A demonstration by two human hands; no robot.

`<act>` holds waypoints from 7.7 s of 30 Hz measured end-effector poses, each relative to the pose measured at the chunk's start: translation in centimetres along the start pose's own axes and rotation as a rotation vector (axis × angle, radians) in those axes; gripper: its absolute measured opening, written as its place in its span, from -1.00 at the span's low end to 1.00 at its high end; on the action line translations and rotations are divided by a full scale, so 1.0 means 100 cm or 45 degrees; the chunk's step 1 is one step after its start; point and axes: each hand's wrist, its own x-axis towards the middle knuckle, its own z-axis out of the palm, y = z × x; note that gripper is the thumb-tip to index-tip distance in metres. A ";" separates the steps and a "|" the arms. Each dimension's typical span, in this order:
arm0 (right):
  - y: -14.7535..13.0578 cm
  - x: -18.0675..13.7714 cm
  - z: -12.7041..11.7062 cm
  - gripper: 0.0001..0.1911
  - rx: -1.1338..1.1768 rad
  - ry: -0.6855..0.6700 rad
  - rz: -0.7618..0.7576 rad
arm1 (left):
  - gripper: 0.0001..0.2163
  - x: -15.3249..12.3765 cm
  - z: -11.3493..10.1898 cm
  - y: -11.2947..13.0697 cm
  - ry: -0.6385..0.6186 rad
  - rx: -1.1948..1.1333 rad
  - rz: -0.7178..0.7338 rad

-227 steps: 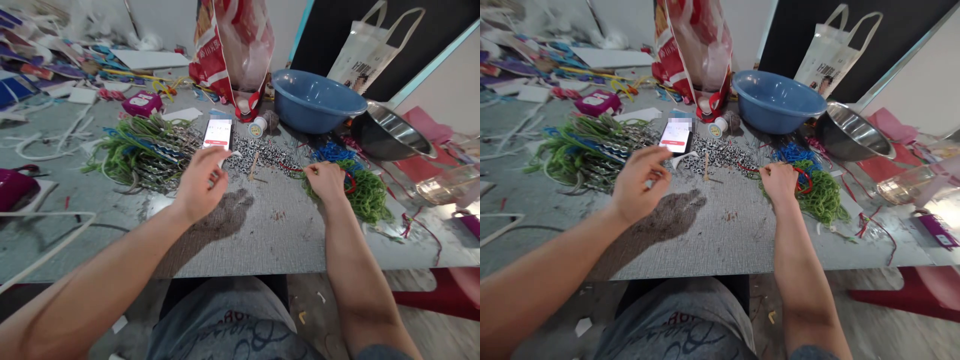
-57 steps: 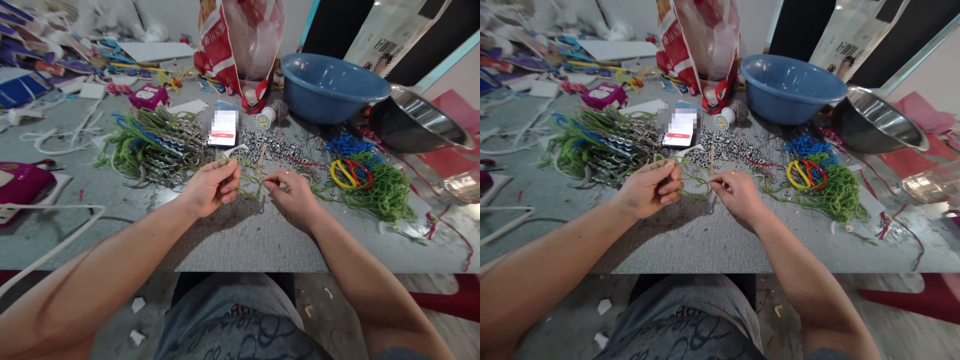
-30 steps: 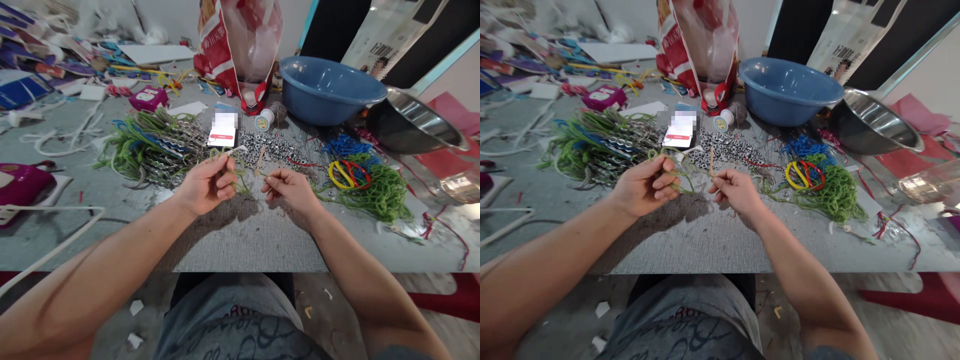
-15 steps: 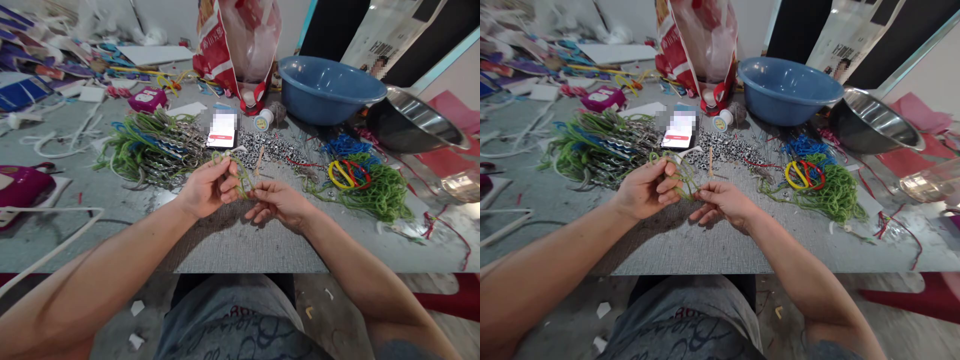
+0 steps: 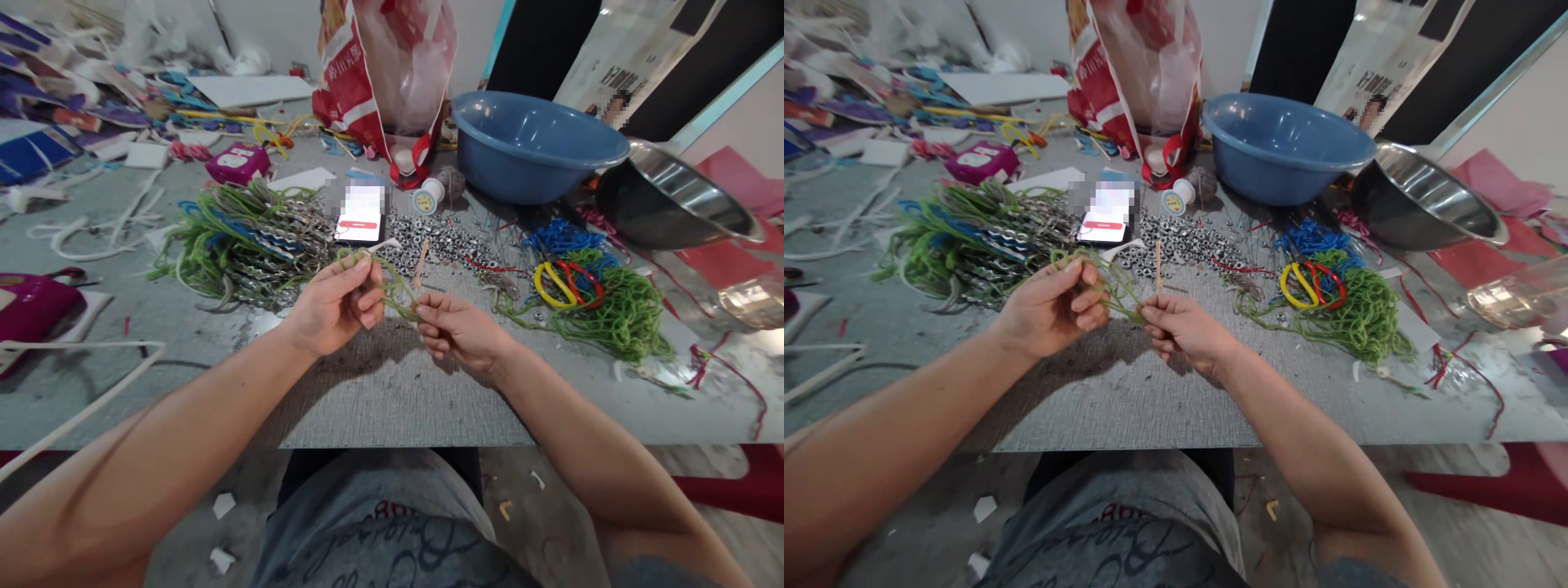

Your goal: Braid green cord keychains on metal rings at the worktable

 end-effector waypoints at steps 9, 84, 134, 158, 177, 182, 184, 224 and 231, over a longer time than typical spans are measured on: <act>-0.025 0.002 -0.042 -0.87 0.024 0.680 -0.531 | -0.64 -0.003 -0.012 0.024 -0.042 -0.061 0.200; -0.002 0.001 -0.013 -0.72 -0.308 0.400 -0.574 | -0.74 -0.001 -0.001 -0.020 -0.096 1.352 0.192; -0.042 -0.001 -0.081 -0.88 -0.050 1.255 -1.279 | -0.71 0.009 -0.026 0.009 0.024 2.409 0.204; -0.045 -0.017 -0.082 -0.92 -1.586 1.280 -0.819 | -0.79 0.004 -0.024 -0.004 0.083 2.275 0.903; 0.006 -0.001 -0.004 -0.82 -0.758 0.237 -0.539 | -0.86 0.001 -0.002 -0.020 -0.040 1.337 0.618; -0.004 -0.003 -0.015 -0.86 -1.012 0.285 -0.572 | -0.86 0.003 -0.007 -0.016 0.157 1.022 0.496; -0.010 -0.004 -0.023 -0.85 -1.061 0.274 -0.521 | -0.88 0.005 -0.010 -0.015 0.233 0.870 0.519; 0.009 0.005 0.004 -0.95 -1.277 0.182 -0.864 | -0.94 0.003 -0.004 -0.005 -0.057 0.276 0.150; -0.003 -0.007 -0.009 -0.78 -0.309 0.048 -0.600 | -0.86 -0.001 -0.003 0.008 -0.046 0.223 0.081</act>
